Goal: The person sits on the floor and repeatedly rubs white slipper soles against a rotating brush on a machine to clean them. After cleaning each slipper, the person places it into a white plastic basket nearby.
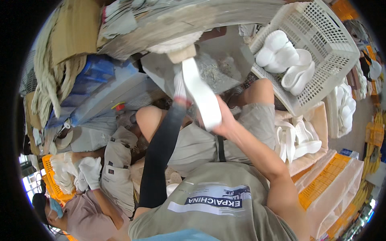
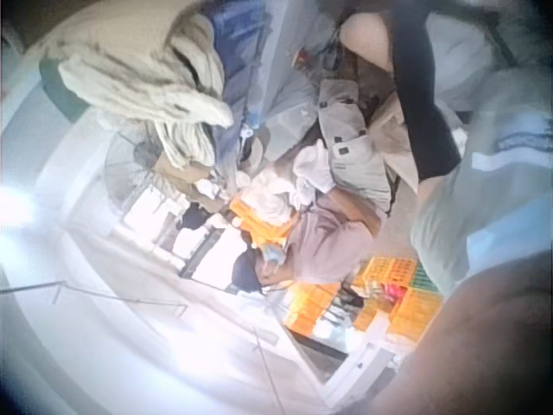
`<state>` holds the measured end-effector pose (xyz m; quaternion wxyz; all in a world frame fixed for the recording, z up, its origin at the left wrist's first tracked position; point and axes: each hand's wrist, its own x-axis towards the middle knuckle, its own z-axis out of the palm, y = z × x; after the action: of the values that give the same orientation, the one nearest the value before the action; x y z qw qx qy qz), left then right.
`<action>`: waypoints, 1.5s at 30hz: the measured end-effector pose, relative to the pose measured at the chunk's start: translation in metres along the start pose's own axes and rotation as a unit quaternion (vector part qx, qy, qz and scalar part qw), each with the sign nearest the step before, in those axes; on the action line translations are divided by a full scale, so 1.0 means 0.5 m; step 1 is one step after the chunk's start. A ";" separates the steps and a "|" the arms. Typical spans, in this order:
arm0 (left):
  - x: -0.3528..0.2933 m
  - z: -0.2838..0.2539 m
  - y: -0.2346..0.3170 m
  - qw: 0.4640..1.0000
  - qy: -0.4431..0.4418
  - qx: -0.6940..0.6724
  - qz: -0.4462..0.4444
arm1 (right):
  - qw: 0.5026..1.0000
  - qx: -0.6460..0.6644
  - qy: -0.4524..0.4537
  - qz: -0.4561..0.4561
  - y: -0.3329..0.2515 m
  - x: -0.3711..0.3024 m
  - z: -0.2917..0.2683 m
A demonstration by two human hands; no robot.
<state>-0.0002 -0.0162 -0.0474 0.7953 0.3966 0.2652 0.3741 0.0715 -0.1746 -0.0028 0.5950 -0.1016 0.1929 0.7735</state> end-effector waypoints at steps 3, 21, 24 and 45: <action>-0.038 0.014 0.013 0.999 0.013 -0.026 0.022 | 0.989 0.000 -0.121 0.091 0.006 -0.030 -0.008; -0.017 -0.002 0.073 0.968 0.005 0.242 0.062 | 0.600 -0.721 0.167 -0.304 0.000 -0.038 0.118; -0.036 -0.010 0.068 0.980 0.043 0.171 0.087 | 0.474 -0.803 0.109 -0.345 0.020 -0.076 0.143; 0.046 -0.067 -0.037 0.997 0.038 0.030 0.063 | 0.990 0.031 -0.116 0.076 0.059 -0.014 0.012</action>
<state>-0.0040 0.0093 -0.0837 0.7473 0.4222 0.2806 0.4296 0.0457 -0.1847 0.0107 0.5559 0.0226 0.1539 0.8166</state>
